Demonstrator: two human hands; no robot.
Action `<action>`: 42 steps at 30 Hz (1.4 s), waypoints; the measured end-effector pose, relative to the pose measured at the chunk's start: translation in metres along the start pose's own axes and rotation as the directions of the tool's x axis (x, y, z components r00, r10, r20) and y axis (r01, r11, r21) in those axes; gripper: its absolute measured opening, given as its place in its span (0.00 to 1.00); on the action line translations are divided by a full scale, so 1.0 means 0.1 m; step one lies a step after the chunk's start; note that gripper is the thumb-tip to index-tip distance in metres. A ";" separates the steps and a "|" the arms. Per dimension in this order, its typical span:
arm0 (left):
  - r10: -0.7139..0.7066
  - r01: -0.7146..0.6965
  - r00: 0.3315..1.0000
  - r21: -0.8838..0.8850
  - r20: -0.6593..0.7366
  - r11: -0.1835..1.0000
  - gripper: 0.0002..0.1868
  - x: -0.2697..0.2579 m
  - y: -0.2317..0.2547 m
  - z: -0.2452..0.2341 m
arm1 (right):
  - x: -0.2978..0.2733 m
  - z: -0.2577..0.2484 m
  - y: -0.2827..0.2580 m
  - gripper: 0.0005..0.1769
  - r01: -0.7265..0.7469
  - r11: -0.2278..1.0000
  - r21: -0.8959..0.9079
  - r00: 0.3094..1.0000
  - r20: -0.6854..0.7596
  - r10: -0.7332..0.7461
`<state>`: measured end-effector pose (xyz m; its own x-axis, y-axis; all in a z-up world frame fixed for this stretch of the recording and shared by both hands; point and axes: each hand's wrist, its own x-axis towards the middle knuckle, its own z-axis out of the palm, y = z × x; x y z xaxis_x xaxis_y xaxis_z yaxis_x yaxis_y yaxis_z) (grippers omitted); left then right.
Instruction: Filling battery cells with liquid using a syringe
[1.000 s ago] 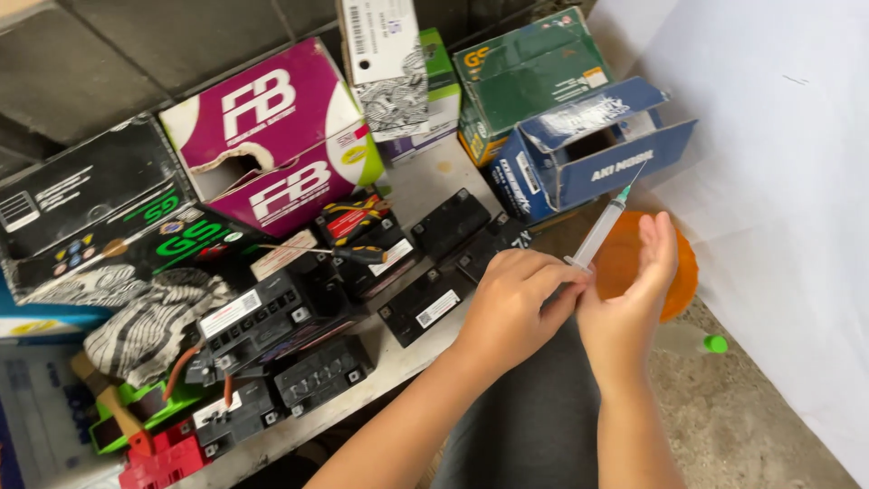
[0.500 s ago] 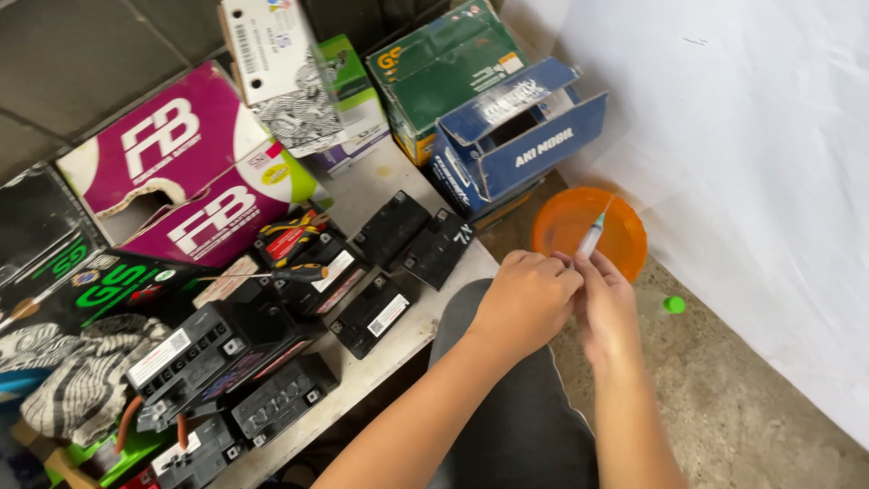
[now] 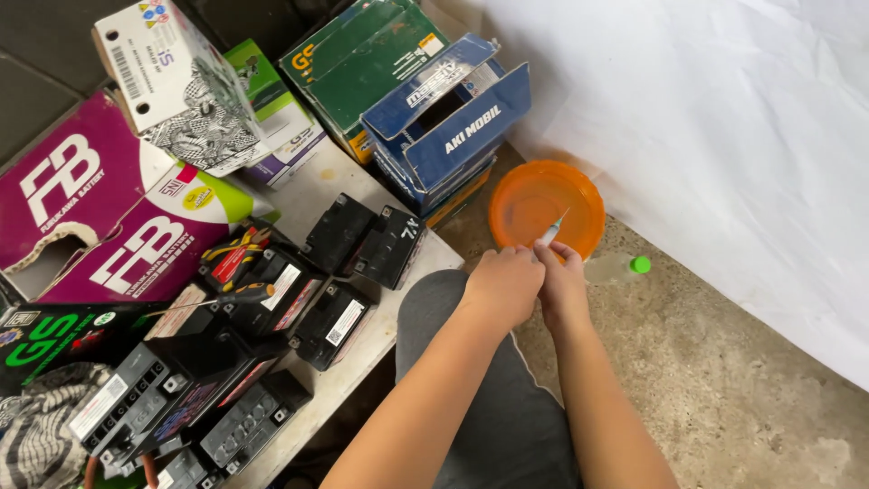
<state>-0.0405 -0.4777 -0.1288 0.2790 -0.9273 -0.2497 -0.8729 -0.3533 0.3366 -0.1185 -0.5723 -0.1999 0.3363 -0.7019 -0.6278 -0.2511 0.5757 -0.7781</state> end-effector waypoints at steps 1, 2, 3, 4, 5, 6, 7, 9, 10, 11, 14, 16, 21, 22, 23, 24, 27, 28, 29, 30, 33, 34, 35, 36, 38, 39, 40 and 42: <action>0.004 -0.004 1.000 0.001 0.004 1.000 0.14 0.02 -0.01 0.04 | 0.01 -0.02 0.01 0.38 -0.002 1.000 0.004 1.000 -0.004 0.002; 0.005 -0.005 1.000 -0.011 0.004 1.000 0.11 0.04 -0.03 0.07 | 0.03 -0.03 0.03 0.36 0.000 1.000 -0.029 1.000 0.012 0.001; 0.006 -0.006 1.000 -0.024 0.005 1.000 0.09 0.06 -0.04 0.11 | 0.04 -0.05 0.04 0.34 0.002 0.998 -0.061 1.000 0.027 0.000; 0.009 -0.009 1.000 -0.022 0.006 1.000 0.09 0.08 -0.05 0.13 | 0.06 -0.07 0.08 0.34 0.002 0.998 -0.058 1.000 0.025 0.000; -0.020 0.020 1.000 -0.017 0.015 1.000 0.10 0.11 -0.06 0.15 | 0.07 -0.09 0.12 0.29 0.043 0.997 -0.064 0.997 0.065 -0.038; -0.048 0.048 0.999 -0.015 0.025 0.999 0.11 0.14 -0.06 0.18 | 0.08 -0.12 0.16 0.24 0.083 0.994 -0.071 0.992 0.103 -0.075; -0.043 0.044 0.999 -0.015 0.027 0.999 0.11 0.04 0.00 -0.05 | 0.01 -0.12 0.11 0.24 0.081 0.994 -0.069 0.992 0.099 -0.074; -0.052 0.051 0.996 0.011 0.078 0.999 0.13 -0.17 0.12 -0.50 | -0.16 -0.12 0.02 0.24 0.375 0.873 -0.313 0.920 0.237 -0.311; -0.049 0.049 0.996 0.011 0.077 0.999 0.13 -0.08 0.05 -0.32 | -0.24 -0.09 -0.04 0.24 0.376 0.872 -0.313 0.920 0.235 -0.312; -0.053 0.053 0.994 0.000 0.097 0.999 0.14 0.01 -0.02 -0.14 | -0.33 -0.06 -0.11 0.25 0.494 0.758 -0.426 0.870 0.252 -0.425; -0.069 0.072 0.991 -0.019 0.114 0.997 0.15 0.14 -0.09 0.05 | -0.29 -0.10 -0.03 0.29 0.677 0.453 -0.580 0.710 0.353 -0.610; -0.081 0.085 0.990 -0.029 0.114 0.996 0.15 0.15 -0.09 0.06 | -0.20 -0.14 0.06 0.33 0.740 0.276 -0.614 0.606 0.429 -0.670; -0.135 0.140 0.975 -0.018 0.179 0.990 0.23 0.15 -0.07 0.02 | -0.04 -0.16 0.12 0.22 0.848 0.088 -0.522 0.390 0.504 -0.771; -0.134 0.140 0.975 -0.019 0.178 0.990 0.23 0.16 -0.08 0.02 | -0.02 -0.15 0.12 0.22 0.848 0.087 -0.523 0.390 0.504 -0.771; -0.138 0.144 0.972 -0.016 0.192 0.989 0.23 0.17 -0.08 0.01 | 0.00 -0.15 0.11 0.21 0.855 0.046 -0.516 0.351 0.511 -0.785; -0.142 0.148 0.968 -0.014 0.207 0.989 0.23 0.17 -0.08 0.01 | 0.02 -0.15 0.12 0.21 0.860 0.006 -0.510 0.313 0.519 -0.796; -0.152 0.163 0.962 -0.027 0.226 0.986 0.23 0.21 -0.09 0.06 | 0.12 -0.16 0.15 0.21 0.872 -0.030 -0.489 0.262 0.516 -0.816; -0.151 0.162 0.962 -0.029 0.227 0.986 0.23 0.21 -0.09 0.03 | 0.14 -0.16 0.15 0.21 0.871 -0.030 -0.490 0.263 0.517 -0.815; -0.144 0.156 0.962 -0.036 0.234 0.987 0.23 0.21 -0.09 0.01 | 0.15 -0.15 0.14 0.20 0.881 -0.020 -0.474 0.257 0.512 -0.820; -0.136 0.150 0.961 -0.043 0.241 0.988 0.23 0.21 -0.08 -0.01 | 0.16 -0.15 0.14 0.19 0.889 -0.010 -0.457 0.252 0.507 -0.825; -0.135 0.152 0.952 -0.040 0.274 0.988 0.23 0.21 -0.07 -0.09 | 0.13 -0.13 0.11 0.20 0.893 0.032 -0.449 0.287 0.513 -0.809; -0.134 0.151 0.952 -0.040 0.275 0.988 0.23 0.22 -0.07 -0.08 | 0.13 -0.14 0.12 0.20 0.892 0.033 -0.450 0.288 0.512 -0.809; -0.141 0.157 0.951 -0.037 0.274 0.987 0.22 0.23 -0.07 -0.08 | 0.13 -0.14 0.13 0.20 0.886 0.062 -0.459 0.321 0.513 -0.796; -0.149 0.164 0.951 -0.034 0.272 0.986 0.21 0.23 -0.08 -0.07 | 0.14 -0.15 0.14 0.20 0.879 0.090 -0.467 0.353 0.513 -0.782; -0.160 0.173 0.946 -0.025 0.281 0.985 0.21 0.25 -0.08 -0.07 | 0.12 -0.14 0.14 0.20 0.873 0.111 -0.474 0.382 0.525 -0.761; -0.171 0.183 0.942 -0.017 0.288 0.983 0.21 0.25 -0.08 -0.08 | 0.11 -0.13 0.13 0.20 0.867 0.131 -0.481 0.409 0.537 -0.738; -0.171 0.184 0.941 -0.017 0.292 0.983 0.21 0.27 -0.09 -0.05 | 0.14 -0.14 0.15 0.20 0.866 0.134 -0.482 0.412 0.536 -0.737; -0.180 0.192 0.942 -0.014 0.285 0.981 0.20 0.31 -0.12 0.01 | 0.18 -0.16 0.20 0.22 0.864 0.144 -0.482 0.431 0.562 -0.706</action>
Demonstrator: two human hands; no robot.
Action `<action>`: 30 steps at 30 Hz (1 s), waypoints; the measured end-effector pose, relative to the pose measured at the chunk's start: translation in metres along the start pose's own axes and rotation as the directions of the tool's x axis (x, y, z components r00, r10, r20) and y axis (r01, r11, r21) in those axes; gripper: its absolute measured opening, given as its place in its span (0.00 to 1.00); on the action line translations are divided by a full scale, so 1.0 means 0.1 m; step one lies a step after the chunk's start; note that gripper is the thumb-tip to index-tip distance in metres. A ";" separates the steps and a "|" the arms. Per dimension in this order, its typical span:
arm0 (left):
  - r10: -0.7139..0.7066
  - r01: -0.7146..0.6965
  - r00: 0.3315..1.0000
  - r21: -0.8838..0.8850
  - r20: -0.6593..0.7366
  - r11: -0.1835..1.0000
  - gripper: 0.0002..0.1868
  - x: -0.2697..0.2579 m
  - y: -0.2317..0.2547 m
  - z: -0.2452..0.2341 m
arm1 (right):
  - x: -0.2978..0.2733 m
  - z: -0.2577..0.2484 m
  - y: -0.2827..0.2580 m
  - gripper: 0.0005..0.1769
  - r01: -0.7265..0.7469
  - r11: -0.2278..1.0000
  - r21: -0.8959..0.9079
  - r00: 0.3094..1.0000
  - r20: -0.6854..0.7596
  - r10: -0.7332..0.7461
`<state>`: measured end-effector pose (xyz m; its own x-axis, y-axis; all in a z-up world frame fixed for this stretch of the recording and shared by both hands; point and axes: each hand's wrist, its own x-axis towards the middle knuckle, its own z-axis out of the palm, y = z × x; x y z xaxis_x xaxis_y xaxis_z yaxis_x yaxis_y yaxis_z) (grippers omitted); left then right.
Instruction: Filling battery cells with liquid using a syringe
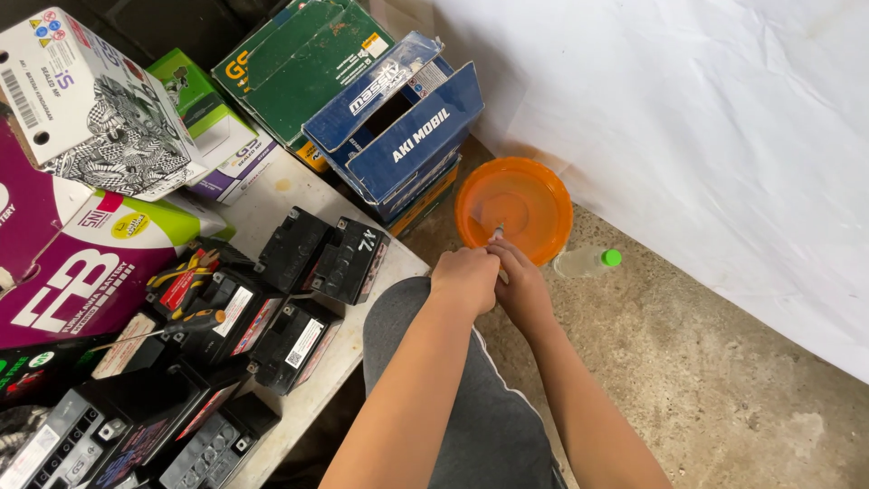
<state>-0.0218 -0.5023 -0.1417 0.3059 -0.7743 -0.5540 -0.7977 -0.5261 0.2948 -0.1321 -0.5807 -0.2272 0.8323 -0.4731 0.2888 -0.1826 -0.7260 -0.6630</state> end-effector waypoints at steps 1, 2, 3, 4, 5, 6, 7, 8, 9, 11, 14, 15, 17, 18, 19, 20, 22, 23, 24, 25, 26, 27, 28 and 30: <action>-0.002 0.002 1.000 -0.001 0.002 1.000 0.20 -0.02 0.01 -0.02 | 0.00 -0.01 0.01 0.22 -0.001 1.000 0.002 1.000 0.002 0.001; -0.001 0.001 1.000 -0.005 0.018 1.000 0.21 -0.04 0.01 -0.05 | 0.00 -0.01 0.01 0.21 0.038 0.999 -0.003 0.999 -0.004 -0.038; 0.000 0.001 0.999 -0.009 0.034 1.000 0.22 -0.05 0.02 -0.07 | 0.01 -0.02 0.02 0.21 0.076 0.997 -0.007 0.997 -0.009 -0.076; -0.001 0.002 0.999 -0.010 0.036 1.000 0.22 -0.05 0.02 -0.08 | 0.02 -0.03 0.04 0.21 0.075 0.997 -0.006 0.997 -0.007 -0.075; 0.002 -0.002 0.999 -0.009 0.053 1.000 0.22 -0.04 0.02 -0.08 | 0.02 -0.05 0.06 0.22 0.088 0.996 -0.015 0.996 0.001 -0.088; 0.005 -0.004 0.998 -0.008 0.069 1.000 0.22 -0.04 0.02 -0.09 | 0.03 -0.06 0.08 0.23 0.103 0.994 -0.024 0.995 0.010 -0.103; 0.004 -0.003 0.997 -0.009 0.071 1.000 0.22 -0.03 0.02 -0.08 | 0.03 -0.05 0.09 0.23 0.102 0.994 -0.023 0.995 0.011 -0.102; 0.002 -0.001 0.998 -0.004 0.070 1.000 0.22 -0.02 0.02 -0.07 | 0.04 -0.05 0.11 0.22 0.124 0.991 -0.041 0.992 0.010 -0.123; -0.001 0.001 0.998 0.002 0.068 1.000 0.22 -0.01 0.02 -0.06 | 0.05 -0.04 0.13 0.22 0.145 0.988 -0.060 0.989 0.009 -0.145; -0.004 0.004 0.997 0.005 0.081 1.000 0.22 0.00 0.04 -0.09 | 0.07 -0.02 0.20 0.21 0.174 0.982 -0.068 0.985 0.007 -0.174; -0.005 0.003 0.995 0.012 0.102 1.000 0.22 0.00 0.04 -0.11 | 0.09 -0.02 0.22 0.20 0.226 0.973 -0.054 0.974 -0.006 -0.227; 0.001 -0.003 0.994 0.019 0.108 1.000 0.21 0.00 0.04 -0.12 | 0.11 -0.03 0.21 0.19 0.251 0.967 -0.036 0.968 -0.024 -0.251; 0.001 -0.004 0.994 0.023 0.113 1.000 0.21 0.00 0.04 -0.12 | 0.07 -0.01 0.23 0.19 0.260 0.965 -0.035 0.965 -0.021 -0.260; 0.001 -0.005 0.993 0.030 0.114 1.000 0.22 0.00 0.04 -0.13 | 0.07 -0.01 0.24 0.18 0.272 0.962 -0.036 0.962 -0.020 -0.272; 0.001 -0.005 0.993 0.032 0.114 0.999 0.22 0.00 0.04 -0.15 | 0.07 0.00 0.27 0.18 0.271 0.962 -0.036 0.962 -0.021 -0.272; 0.008 -0.013 0.992 0.035 0.128 0.999 0.22 0.00 0.05 -0.15 | 0.05 0.01 0.29 0.18 0.276 0.960 -0.042 0.960 -0.027 -0.277; 0.015 -0.021 0.990 0.039 0.142 0.999 0.21 0.01 0.05 -0.15 | 0.03 0.04 0.35 0.18 0.280 0.959 -0.048 0.959 -0.034 -0.282; 0.014 -0.021 0.989 0.042 0.150 0.999 0.21 0.02 0.05 -0.14 | 0.03 0.06 0.39 0.18 0.281 0.959 -0.045 0.959 -0.031 -0.283; 0.014 -0.021 0.987 0.046 0.159 0.999 0.21 0.03 0.04 -0.13 | 0.02 0.09 0.42 0.18 0.281 0.959 -0.043 0.959 -0.027 -0.282; 0.014 -0.022 0.987 0.046 0.160 0.999 0.21 0.06 0.04 -0.10 | 0.02 0.06 0.40 0.18 0.280 0.959 -0.043 0.959 -0.027 -0.281; -0.001 -0.011 0.985 0.070 0.173 0.998 0.22 0.08 0.05 -0.08 | 0.03 0.04 0.37 0.18 0.288 0.956 -0.054 0.957 -0.006 -0.288; -0.016 -0.001 0.983 0.093 0.185 0.996 0.24 0.11 0.05 -0.05 | 0.04 0.01 0.35 0.17 0.296 0.953 -0.064 0.955 0.015 -0.296; -0.016 -0.001 0.983 0.094 0.185 0.996 0.24 0.12 0.05 -0.04 | 0.05 0.00 0.34 0.17 0.296 0.953 -0.065 0.955 0.015 -0.296; -0.020 -0.006 0.977 0.120 0.213 0.993 0.24 0.14 0.05 -0.03 | 0.06 -0.01 0.33 0.17 0.330 0.938 -0.103 0.944 0.038 -0.327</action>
<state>-0.0194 -0.5167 -0.1454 0.2043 -0.6712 -0.7126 -0.8563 -0.4753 0.2022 -0.1335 -0.6073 -0.2467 0.8657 -0.1898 0.4632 0.0491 -0.8887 -0.4559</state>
